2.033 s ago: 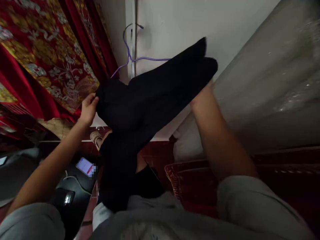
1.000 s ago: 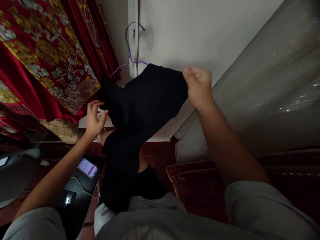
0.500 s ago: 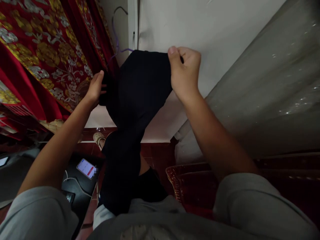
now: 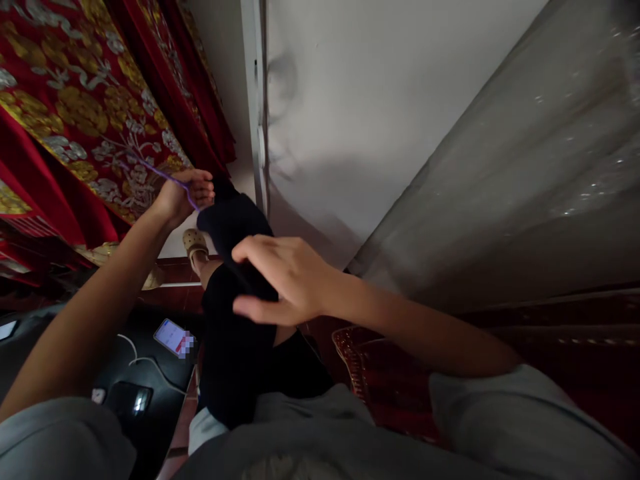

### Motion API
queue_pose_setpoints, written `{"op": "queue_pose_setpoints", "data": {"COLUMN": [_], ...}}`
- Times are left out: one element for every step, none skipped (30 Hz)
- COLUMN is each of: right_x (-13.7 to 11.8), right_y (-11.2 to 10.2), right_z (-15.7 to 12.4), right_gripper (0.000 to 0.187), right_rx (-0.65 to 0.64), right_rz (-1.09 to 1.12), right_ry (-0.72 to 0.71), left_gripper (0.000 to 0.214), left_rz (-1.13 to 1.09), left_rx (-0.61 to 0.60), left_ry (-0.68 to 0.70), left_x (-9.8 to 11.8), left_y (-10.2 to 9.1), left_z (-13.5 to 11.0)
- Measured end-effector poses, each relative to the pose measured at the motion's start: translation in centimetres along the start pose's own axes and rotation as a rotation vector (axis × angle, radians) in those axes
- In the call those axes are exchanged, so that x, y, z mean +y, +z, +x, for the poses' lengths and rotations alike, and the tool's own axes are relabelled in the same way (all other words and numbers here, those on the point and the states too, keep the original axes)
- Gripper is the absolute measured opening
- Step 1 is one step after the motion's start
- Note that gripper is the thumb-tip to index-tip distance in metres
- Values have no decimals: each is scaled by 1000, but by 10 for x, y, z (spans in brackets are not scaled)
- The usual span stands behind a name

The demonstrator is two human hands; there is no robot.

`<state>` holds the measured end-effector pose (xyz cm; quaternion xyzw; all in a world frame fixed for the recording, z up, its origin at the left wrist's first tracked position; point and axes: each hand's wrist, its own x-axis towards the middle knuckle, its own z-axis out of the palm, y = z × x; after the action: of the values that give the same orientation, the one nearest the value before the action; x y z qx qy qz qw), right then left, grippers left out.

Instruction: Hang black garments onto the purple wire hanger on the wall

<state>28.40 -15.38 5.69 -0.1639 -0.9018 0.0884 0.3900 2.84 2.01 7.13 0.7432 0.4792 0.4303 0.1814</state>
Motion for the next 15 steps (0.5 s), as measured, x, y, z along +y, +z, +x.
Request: {"op": "queue_pose_setpoints", "data": {"right_x": [0,2,7,14,24,37,50,65,78,90,100,106,110,111,111], "right_y": [1,0,-1,-4,-7,-11,-16,-20,-24,-27,-30,-32,-32,-32,-31], "right_z": [0,1,1,2,4,6,8,10,11,11,11,9,5,1,-4], "right_gripper": [40,42,40,36,30,26,22,21,24,29,34,34,31,27,31], "right_rx": [-45,-76,-85,-64,-20,43,107,164,206,226,221,194,146,95,55], "right_rz": [73,130,159,156,125,77,25,-20,-55,-72,-67,-33,30,114,206], "right_ry": [-63,-120,-153,-153,-115,-52,21,92,154,201,234,261,290,326,371], "left_gripper": [32,23,16,11,9,8,8,9,10,9,9,10,12,16,22], "left_rz": [-143,-282,-378,-408,-388,-339,-280,-223,-169,-122,-87,-61,-44,-41,-58], "left_rx": [-124,-239,-342,-424,-517,-622,-734,-838,-924,-988,-1030,-1053,-1059,-1052,-1037], "left_ry": [-98,-178,-231,-248,-247,-241,-237,-235,-232,-225,-214,-206,-208,-225,-260], "left_x": [7,15,24,34,43,54,64,75,85,94,102,109,114,118,119], "left_y": [-5,-10,-14,-18,-21,-22,-24,-24,-25,-25,-26,-27,-28,-30,-32], "left_z": [-7,-14,-20,-27,-33,-38,-43,-47,-51,-54,-57,-59,-60,-61,-61]}}
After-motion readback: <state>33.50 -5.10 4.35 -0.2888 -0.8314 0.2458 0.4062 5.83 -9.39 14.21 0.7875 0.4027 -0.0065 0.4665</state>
